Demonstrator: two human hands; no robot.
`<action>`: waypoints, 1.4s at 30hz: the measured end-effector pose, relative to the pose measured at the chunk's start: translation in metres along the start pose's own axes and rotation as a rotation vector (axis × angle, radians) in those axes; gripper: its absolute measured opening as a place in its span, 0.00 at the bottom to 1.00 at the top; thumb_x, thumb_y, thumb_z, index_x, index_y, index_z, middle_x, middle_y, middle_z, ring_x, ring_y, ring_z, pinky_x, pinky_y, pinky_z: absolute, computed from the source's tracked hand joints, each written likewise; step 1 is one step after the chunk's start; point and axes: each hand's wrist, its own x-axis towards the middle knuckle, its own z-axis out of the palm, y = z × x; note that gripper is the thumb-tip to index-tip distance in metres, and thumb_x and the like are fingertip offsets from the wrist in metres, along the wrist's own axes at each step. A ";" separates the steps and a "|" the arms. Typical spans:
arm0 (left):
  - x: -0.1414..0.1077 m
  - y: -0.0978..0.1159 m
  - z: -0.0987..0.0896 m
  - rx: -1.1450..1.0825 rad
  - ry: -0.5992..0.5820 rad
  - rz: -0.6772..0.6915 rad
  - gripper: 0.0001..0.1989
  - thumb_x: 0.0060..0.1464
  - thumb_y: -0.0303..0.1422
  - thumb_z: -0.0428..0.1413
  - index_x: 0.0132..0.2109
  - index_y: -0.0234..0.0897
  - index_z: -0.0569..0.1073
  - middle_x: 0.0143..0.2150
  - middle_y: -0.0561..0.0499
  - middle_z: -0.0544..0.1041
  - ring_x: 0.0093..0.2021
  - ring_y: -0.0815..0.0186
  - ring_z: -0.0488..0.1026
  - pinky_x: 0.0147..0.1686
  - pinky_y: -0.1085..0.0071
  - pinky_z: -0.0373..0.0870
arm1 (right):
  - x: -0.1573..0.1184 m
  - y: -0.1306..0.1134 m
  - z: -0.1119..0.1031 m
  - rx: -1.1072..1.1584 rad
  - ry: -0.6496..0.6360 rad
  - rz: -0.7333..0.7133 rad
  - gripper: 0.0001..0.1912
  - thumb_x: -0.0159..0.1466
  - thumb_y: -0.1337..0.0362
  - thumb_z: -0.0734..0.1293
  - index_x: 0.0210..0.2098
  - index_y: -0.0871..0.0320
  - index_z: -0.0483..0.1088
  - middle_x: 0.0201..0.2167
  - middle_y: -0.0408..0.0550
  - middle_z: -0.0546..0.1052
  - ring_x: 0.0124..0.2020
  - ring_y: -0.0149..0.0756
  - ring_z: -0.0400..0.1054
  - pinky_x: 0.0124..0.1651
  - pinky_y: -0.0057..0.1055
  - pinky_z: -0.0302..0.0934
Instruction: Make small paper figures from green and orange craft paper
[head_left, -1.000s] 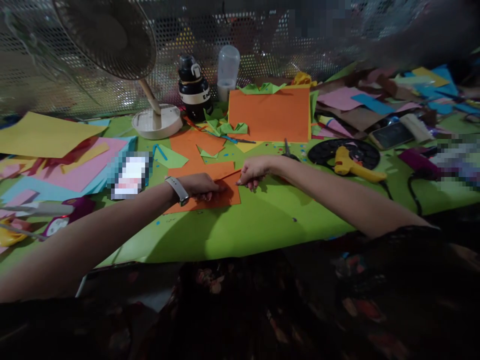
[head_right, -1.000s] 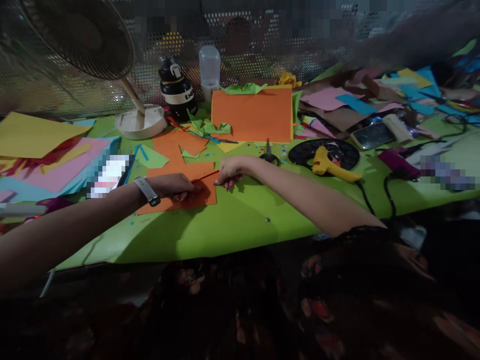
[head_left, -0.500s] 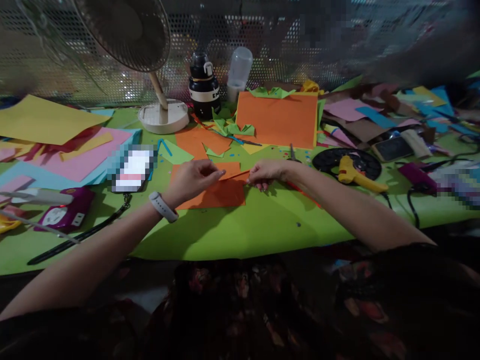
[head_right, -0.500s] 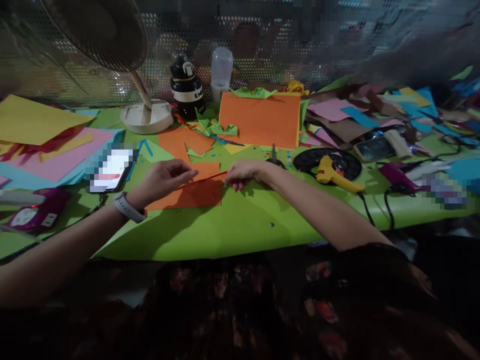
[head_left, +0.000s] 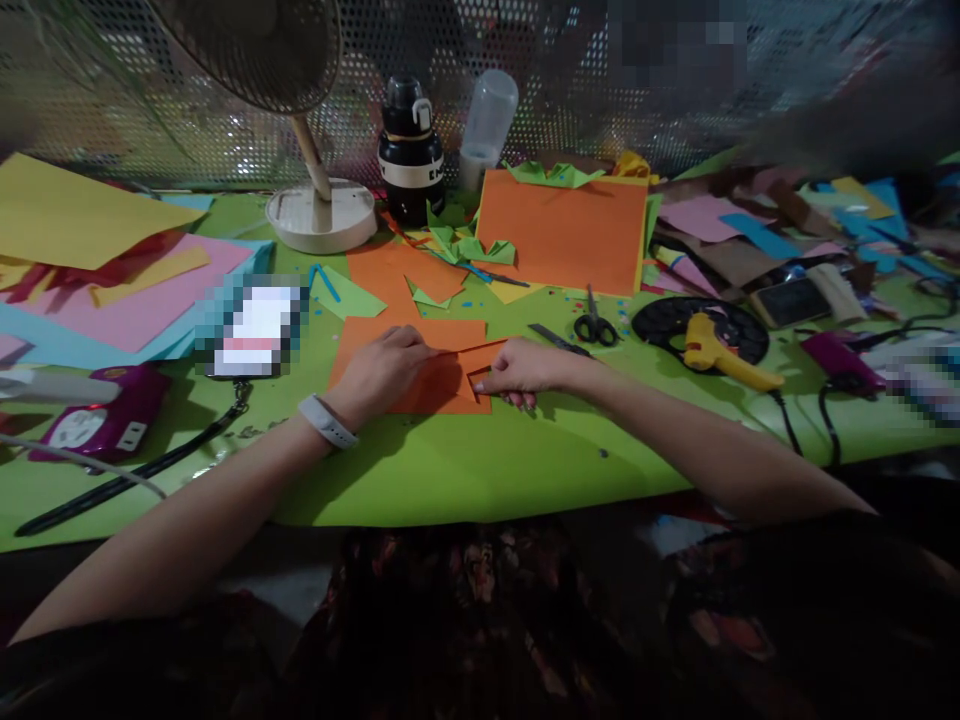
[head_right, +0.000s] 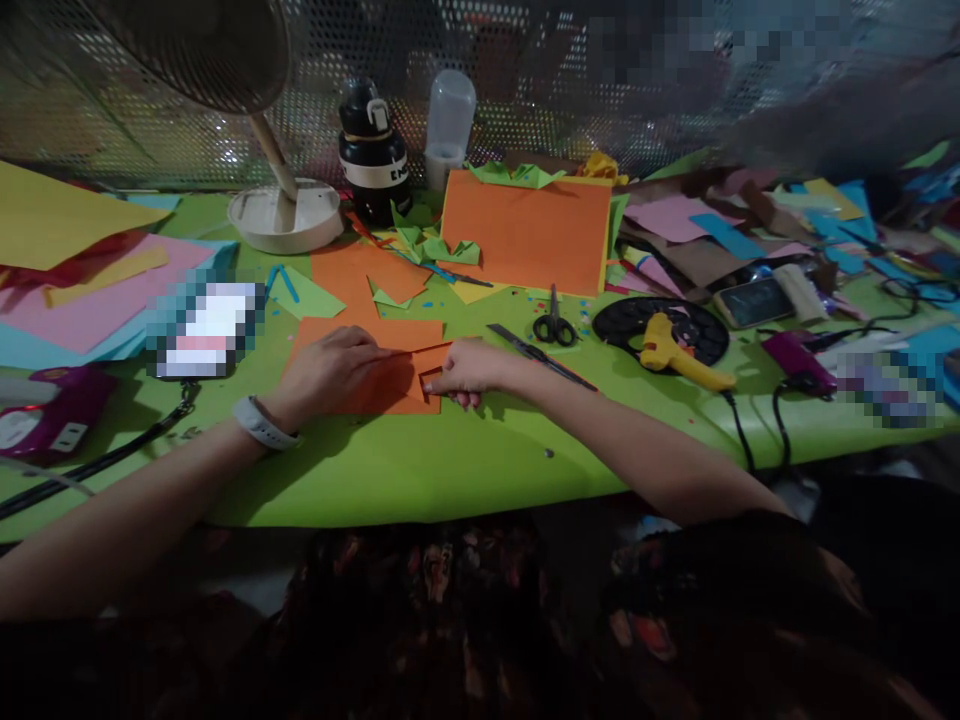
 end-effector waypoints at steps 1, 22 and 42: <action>-0.001 0.001 0.000 0.015 -0.003 0.008 0.16 0.63 0.30 0.47 0.49 0.37 0.78 0.43 0.42 0.76 0.43 0.56 0.72 0.39 0.63 0.68 | -0.003 -0.003 0.004 -0.061 0.079 -0.011 0.21 0.59 0.49 0.68 0.19 0.58 0.67 0.17 0.45 0.73 0.17 0.28 0.65 0.24 0.28 0.59; -0.006 0.016 -0.008 -0.326 0.102 0.037 0.09 0.58 0.36 0.55 0.40 0.36 0.76 0.41 0.45 0.76 0.43 0.61 0.72 0.44 0.64 0.69 | 0.011 -0.001 0.023 -0.195 0.537 -0.445 0.08 0.63 0.63 0.69 0.27 0.57 0.71 0.31 0.46 0.73 0.35 0.35 0.65 0.38 0.31 0.56; -0.003 0.020 0.003 -0.462 0.099 -0.141 0.11 0.56 0.31 0.54 0.46 0.38 0.75 0.42 0.46 0.77 0.42 0.63 0.74 0.42 0.66 0.71 | 0.009 0.003 0.029 0.066 0.560 -0.452 0.08 0.61 0.68 0.68 0.41 0.57 0.73 0.42 0.47 0.77 0.42 0.36 0.71 0.46 0.32 0.62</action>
